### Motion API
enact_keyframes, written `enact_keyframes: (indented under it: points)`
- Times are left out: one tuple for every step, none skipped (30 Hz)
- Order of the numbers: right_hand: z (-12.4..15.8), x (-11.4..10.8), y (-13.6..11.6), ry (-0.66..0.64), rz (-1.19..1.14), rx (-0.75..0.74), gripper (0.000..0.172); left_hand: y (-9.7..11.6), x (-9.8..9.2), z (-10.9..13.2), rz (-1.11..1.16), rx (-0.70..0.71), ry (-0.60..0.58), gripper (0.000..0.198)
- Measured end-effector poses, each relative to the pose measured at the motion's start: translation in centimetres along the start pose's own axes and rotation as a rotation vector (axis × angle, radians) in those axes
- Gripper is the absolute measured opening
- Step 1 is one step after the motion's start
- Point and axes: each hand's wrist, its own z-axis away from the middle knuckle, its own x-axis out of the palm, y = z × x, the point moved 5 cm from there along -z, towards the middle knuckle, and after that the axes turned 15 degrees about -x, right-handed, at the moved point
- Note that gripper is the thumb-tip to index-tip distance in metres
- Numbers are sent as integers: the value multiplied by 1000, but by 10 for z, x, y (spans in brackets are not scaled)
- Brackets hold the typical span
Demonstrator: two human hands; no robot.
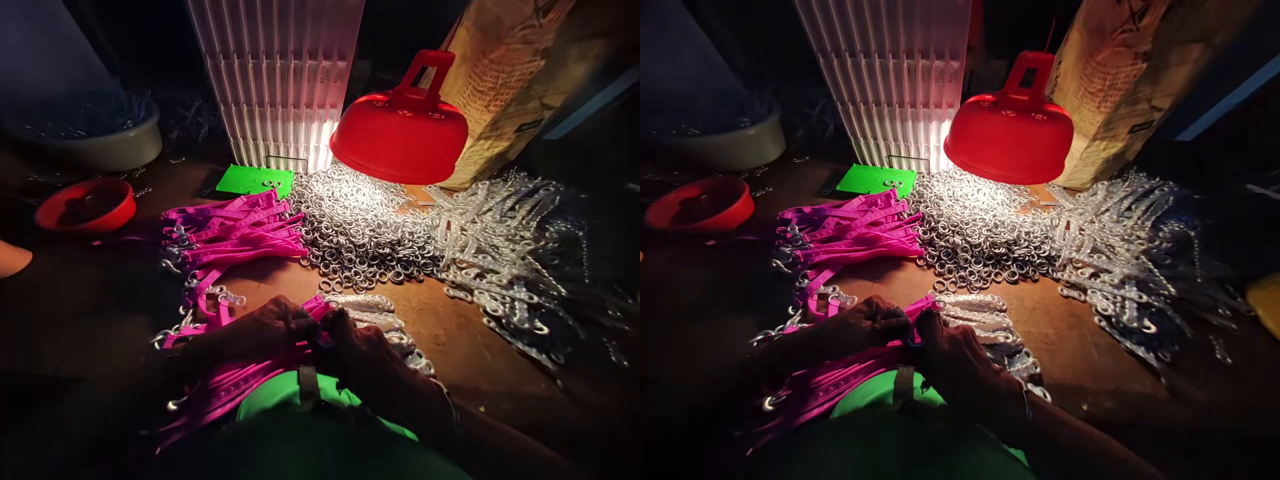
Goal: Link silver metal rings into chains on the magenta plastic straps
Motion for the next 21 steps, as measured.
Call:
enact_keyframes:
  points:
    - [6,3,-2,0,-12,11,29,-8,6,1,36,8,-25,36]
    - [9,6,-4,-6,-18,21,26,-15,11,2,53,7,-26,35]
    - [10,8,-6,-13,-22,27,24,-20,15,4,55,11,-5,36]
    - [9,10,-7,-15,-36,28,23,-23,18,6,44,20,31,36]
    - [6,12,-8,-17,-62,22,24,-25,19,9,37,27,72,36]
    - [2,13,-8,-23,-100,7,27,-27,20,12,53,28,101,35]
    - [-1,15,-8,-33,-147,-18,33,-29,20,14,98,15,111,34]
    - [-3,15,-9,-37,-188,-58,40,-31,20,15,161,-16,108,35]
    - [-5,15,-10,-38,-218,-118,49,-35,20,15,221,-64,93,36]
    - [-5,14,-12,-40,-233,-195,57,-39,19,15,273,-118,73,38]
    - [-4,12,-15,-46,-232,-274,64,-43,19,15,309,-169,51,40]
    - [-2,11,-18,-55,-218,-325,68,-46,19,14,329,-205,34,42]
    - [1,10,-19,-71,-202,-330,67,-48,18,14,334,-222,24,44]
    - [4,10,-19,-94,-193,-286,61,-49,18,14,330,-226,26,45]
    - [7,11,-17,-122,-199,-199,52,-49,18,14,320,-219,30,45]
    - [10,12,-15,-144,-217,-98,42,-49,19,15,308,-203,35,44]
    - [13,15,-14,-153,-242,-4,35,-49,21,16,295,-179,39,43]
    - [17,17,-13,-153,-272,67,30,-48,24,19,285,-150,36,42]
    - [19,21,-12,-154,-305,114,29,-48,27,21,276,-128,29,40]
    - [22,25,-12,-149,-329,145,29,-48,30,24,272,-107,21,39]
    - [24,28,-11,-137,-343,165,30,-49,33,26,268,-94,21,38]
